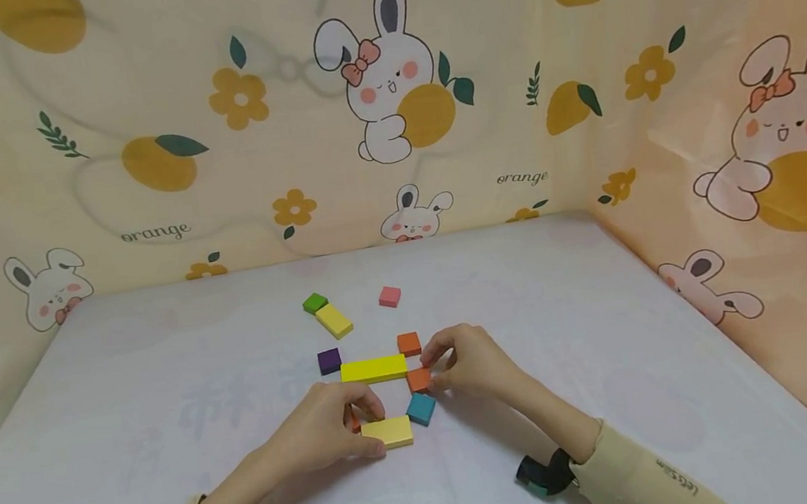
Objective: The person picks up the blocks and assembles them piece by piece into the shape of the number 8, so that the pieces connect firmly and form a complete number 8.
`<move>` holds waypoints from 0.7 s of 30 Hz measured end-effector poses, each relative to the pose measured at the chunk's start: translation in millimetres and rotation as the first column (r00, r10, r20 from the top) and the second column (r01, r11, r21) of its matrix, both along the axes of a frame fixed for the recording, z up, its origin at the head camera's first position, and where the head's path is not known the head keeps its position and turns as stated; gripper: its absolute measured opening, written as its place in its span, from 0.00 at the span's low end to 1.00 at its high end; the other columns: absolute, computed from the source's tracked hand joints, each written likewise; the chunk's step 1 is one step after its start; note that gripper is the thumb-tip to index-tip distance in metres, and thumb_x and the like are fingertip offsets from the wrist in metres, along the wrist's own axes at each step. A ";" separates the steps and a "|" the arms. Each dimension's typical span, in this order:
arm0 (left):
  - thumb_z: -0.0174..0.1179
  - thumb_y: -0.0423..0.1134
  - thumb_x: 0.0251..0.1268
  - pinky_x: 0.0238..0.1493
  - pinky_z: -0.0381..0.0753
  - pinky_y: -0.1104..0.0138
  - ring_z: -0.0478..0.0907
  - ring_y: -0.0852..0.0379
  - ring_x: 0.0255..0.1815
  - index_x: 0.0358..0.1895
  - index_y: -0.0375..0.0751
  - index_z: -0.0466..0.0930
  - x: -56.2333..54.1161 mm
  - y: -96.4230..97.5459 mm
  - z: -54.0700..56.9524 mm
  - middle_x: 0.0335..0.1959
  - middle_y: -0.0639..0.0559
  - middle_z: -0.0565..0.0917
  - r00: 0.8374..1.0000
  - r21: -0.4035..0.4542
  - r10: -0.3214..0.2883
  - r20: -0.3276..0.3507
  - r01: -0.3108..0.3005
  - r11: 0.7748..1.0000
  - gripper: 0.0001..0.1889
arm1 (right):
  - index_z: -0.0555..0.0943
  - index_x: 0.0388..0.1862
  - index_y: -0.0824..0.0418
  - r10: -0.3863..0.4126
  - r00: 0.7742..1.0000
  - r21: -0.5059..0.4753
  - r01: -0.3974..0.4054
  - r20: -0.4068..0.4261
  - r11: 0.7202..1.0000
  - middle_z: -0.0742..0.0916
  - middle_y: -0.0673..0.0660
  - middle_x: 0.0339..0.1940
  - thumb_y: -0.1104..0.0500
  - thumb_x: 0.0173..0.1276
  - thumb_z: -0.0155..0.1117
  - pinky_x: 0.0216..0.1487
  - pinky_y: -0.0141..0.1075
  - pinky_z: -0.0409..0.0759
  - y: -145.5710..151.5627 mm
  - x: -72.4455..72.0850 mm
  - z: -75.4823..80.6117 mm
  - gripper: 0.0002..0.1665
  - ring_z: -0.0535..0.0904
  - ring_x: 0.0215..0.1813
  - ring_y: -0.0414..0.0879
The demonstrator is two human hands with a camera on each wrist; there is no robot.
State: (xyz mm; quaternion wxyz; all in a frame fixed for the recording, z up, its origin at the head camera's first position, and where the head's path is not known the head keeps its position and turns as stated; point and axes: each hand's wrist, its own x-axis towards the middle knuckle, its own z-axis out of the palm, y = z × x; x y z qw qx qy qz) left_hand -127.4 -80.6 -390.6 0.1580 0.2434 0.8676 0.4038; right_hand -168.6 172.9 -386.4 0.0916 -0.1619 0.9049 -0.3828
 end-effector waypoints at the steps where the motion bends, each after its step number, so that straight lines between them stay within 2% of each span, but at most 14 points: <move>1: 0.78 0.41 0.48 0.39 0.76 0.65 0.76 0.55 0.36 0.36 0.49 0.83 0.1 -0.3 -0.3 0.33 0.62 0.82 1.000 0.001 -0.001 -0.001 0.001 1.000 0.14 | 0.87 0.39 0.58 -0.008 1.000 0.005 0.008 0.006 1.000 0.86 0.51 0.38 0.65 0.54 0.79 0.29 0.37 0.79 0.0 0.1 1.0 0.14 0.77 0.30 0.49; 4: 0.78 0.41 0.48 0.39 0.76 0.65 0.76 0.56 0.36 0.36 0.49 0.83 0.6 -0.5 -0.7 0.33 0.62 0.82 1.000 0.001 0.002 0.001 -0.002 1.000 0.14 | 0.87 0.40 0.58 -0.012 1.000 0.017 0.012 0.010 1.000 0.86 0.51 0.38 0.63 0.55 0.78 0.31 0.39 0.79 3.1 -1.7 5.5 0.13 0.77 0.32 0.49; 7: 0.79 0.41 0.48 0.39 0.76 0.65 0.76 0.56 0.36 0.36 0.49 0.83 0.6 -0.4 -0.7 0.33 0.62 0.82 1.000 0.002 0.003 0.002 -0.003 1.000 0.14 | 0.87 0.41 0.57 0.015 1.000 0.008 -0.015 0.001 1.000 0.86 0.50 0.38 0.62 0.56 0.78 0.32 0.40 0.79 7.1 -5.8 8.8 0.13 0.78 0.35 0.49; 12: 0.79 0.41 0.48 0.38 0.76 0.65 0.76 0.55 0.36 0.36 0.48 0.83 -0.2 -1.0 -0.9 0.33 0.62 0.83 1.000 0.011 0.000 0.000 0.000 1.000 0.14 | 0.87 0.41 0.57 0.153 0.988 -0.023 -0.153 0.000 0.988 0.87 0.50 0.38 0.62 0.55 0.79 0.36 0.40 0.81 6.1 -14.0 8.9 0.14 0.79 0.37 0.49; 14: 0.79 0.41 0.47 0.38 0.76 0.66 0.76 0.55 0.36 0.36 0.48 0.83 -0.2 -1.4 -0.8 0.32 0.62 0.83 1.000 0.012 0.000 -0.003 0.000 1.000 0.14 | 0.87 0.40 0.57 0.186 0.983 -0.019 -0.186 0.004 0.982 0.87 0.50 0.38 0.62 0.54 0.79 0.36 0.40 0.81 4.6 -16.8 9.1 0.14 0.80 0.36 0.49; 16: 0.79 0.41 0.47 0.38 0.76 0.66 0.76 0.55 0.36 0.36 0.49 0.83 -0.2 -1.6 -0.6 0.32 0.62 0.83 1.000 0.010 0.001 -0.005 -0.001 1.000 0.14 | 0.87 0.40 0.58 0.195 0.981 -0.017 -0.195 0.012 0.981 0.87 0.51 0.37 0.63 0.54 0.79 0.36 0.40 0.82 3.9 -18.3 9.7 0.14 0.80 0.36 0.49; 21: 0.79 0.41 0.47 0.38 0.76 0.66 0.76 0.56 0.36 0.36 0.49 0.83 -0.1 -1.0 -0.2 0.33 0.62 0.83 1.000 0.005 0.004 -0.002 -0.004 1.000 0.14 | 0.87 0.38 0.58 0.158 0.985 -0.010 -0.158 0.068 0.987 0.87 0.52 0.36 0.66 0.54 0.77 0.36 0.40 0.82 4.2 -18.9 8.9 0.12 0.79 0.37 0.50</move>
